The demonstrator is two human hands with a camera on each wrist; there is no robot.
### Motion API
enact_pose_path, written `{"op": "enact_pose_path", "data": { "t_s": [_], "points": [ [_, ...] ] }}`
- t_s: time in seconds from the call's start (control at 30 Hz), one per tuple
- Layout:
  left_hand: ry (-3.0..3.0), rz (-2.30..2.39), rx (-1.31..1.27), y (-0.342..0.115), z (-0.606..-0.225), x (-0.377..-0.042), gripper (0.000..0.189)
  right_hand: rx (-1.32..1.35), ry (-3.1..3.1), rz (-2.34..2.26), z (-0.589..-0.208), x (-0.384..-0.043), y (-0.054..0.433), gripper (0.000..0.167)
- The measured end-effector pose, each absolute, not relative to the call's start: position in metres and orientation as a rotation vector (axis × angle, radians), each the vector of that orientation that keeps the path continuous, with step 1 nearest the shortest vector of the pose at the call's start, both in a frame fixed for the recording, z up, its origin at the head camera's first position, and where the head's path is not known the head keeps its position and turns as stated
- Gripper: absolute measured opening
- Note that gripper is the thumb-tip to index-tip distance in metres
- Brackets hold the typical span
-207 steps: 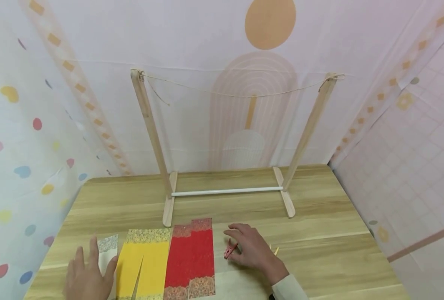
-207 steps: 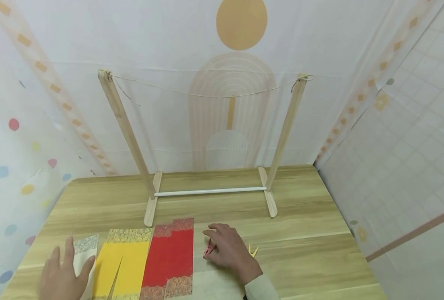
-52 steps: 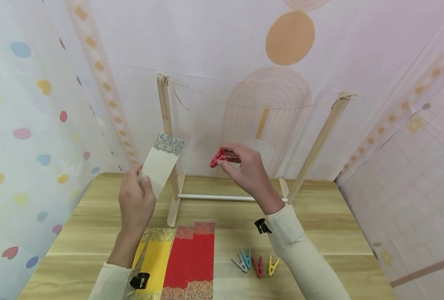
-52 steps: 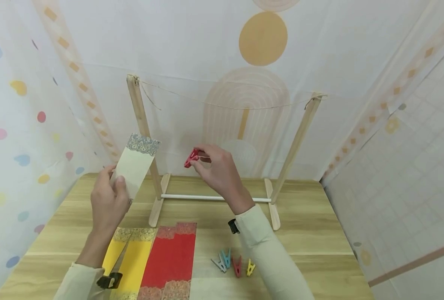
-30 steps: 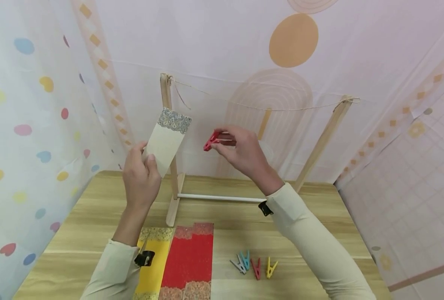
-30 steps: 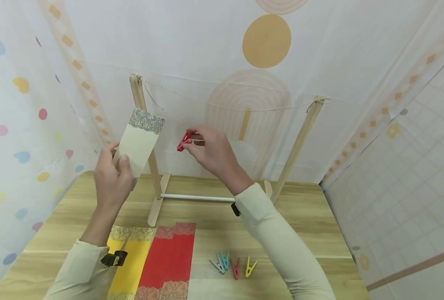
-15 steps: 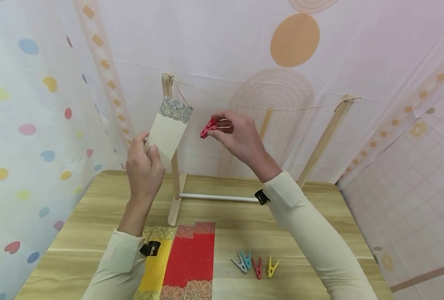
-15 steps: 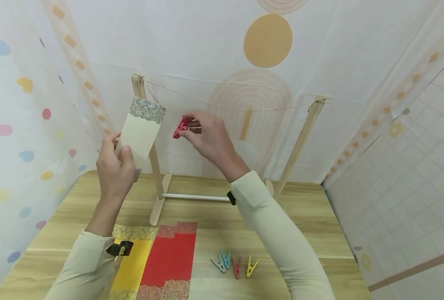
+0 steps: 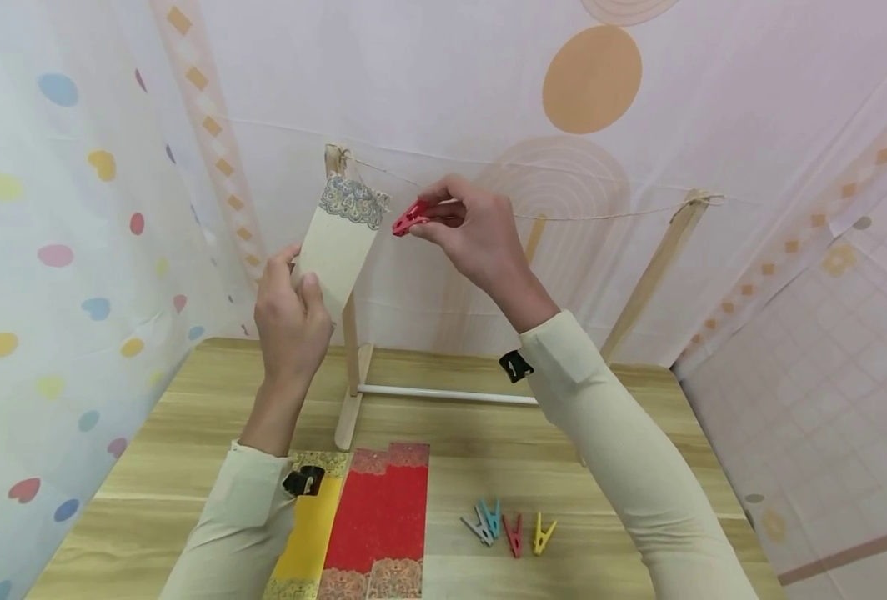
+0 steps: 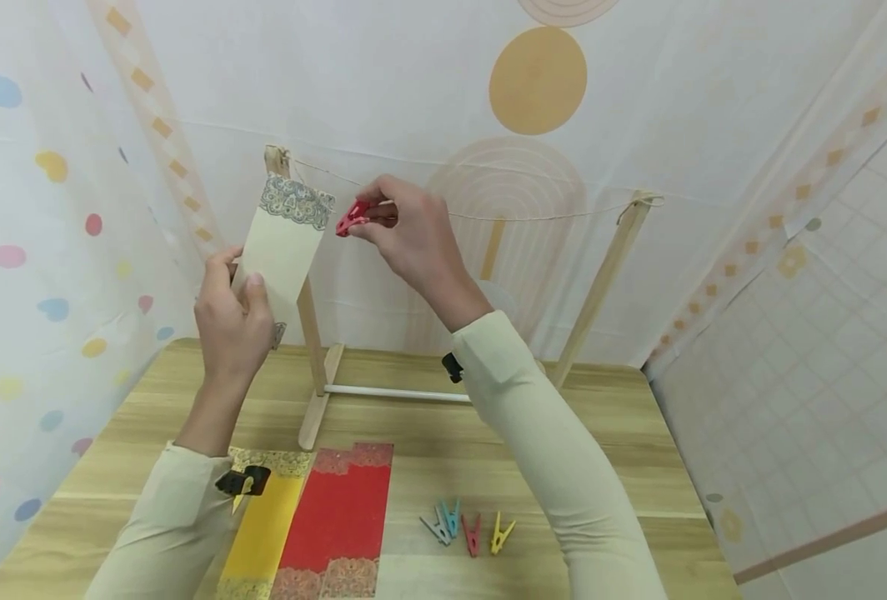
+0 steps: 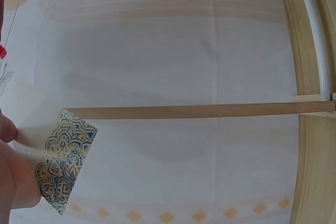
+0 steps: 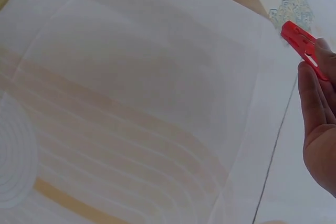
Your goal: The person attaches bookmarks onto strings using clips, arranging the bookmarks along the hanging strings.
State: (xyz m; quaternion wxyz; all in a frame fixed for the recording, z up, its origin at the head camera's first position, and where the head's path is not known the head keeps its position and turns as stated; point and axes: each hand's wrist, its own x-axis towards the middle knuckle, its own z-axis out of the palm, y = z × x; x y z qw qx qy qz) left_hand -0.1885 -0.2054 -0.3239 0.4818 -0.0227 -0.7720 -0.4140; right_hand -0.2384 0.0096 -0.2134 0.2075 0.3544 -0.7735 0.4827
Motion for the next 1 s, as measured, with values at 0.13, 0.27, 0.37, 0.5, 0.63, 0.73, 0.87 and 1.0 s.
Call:
{"op": "enact_pose_path", "data": {
  "t_s": [0.13,0.27,0.37,0.5,0.63,0.73,0.87,1.0],
  "points": [
    [-1.885,-1.013,-0.049,-0.205,-0.321,-0.190,0.036,0.994,-2.100,1.344,-0.205,-0.240,0.006,0.025],
    [-1.879,-1.018,-0.046,-0.203,-0.319,-0.190,0.036,0.962,-2.027,1.387,-0.197,-0.244,0.002,0.023],
    [-1.872,-1.022,-0.052,-0.201,-0.317,-0.192,0.036,0.919,-1.985,1.415,-0.190,-0.247,0.000,0.022],
    [-1.871,-1.027,-0.056,-0.199,-0.315,-0.193,0.036,0.893,-1.968,1.410,-0.180,-0.251,-0.002,0.021],
    [-1.876,-1.037,-0.047,-0.198,-0.313,-0.194,0.036,0.881,-1.997,1.368,-0.169,-0.254,-0.005,0.019],
    [-1.883,-1.042,-0.051,-0.196,-0.311,-0.195,0.036,0.880,-2.030,1.340,-0.162,-0.258,-0.005,0.018],
    [-1.892,-1.038,-0.053,-0.194,-0.308,-0.197,0.036,0.889,-2.077,1.324,-0.155,-0.262,-0.007,0.016],
    [-1.892,-1.046,-0.042,-0.193,-0.306,-0.198,0.036,0.885,-2.124,1.302,-0.150,-0.266,-0.010,0.015]
  ]
}}
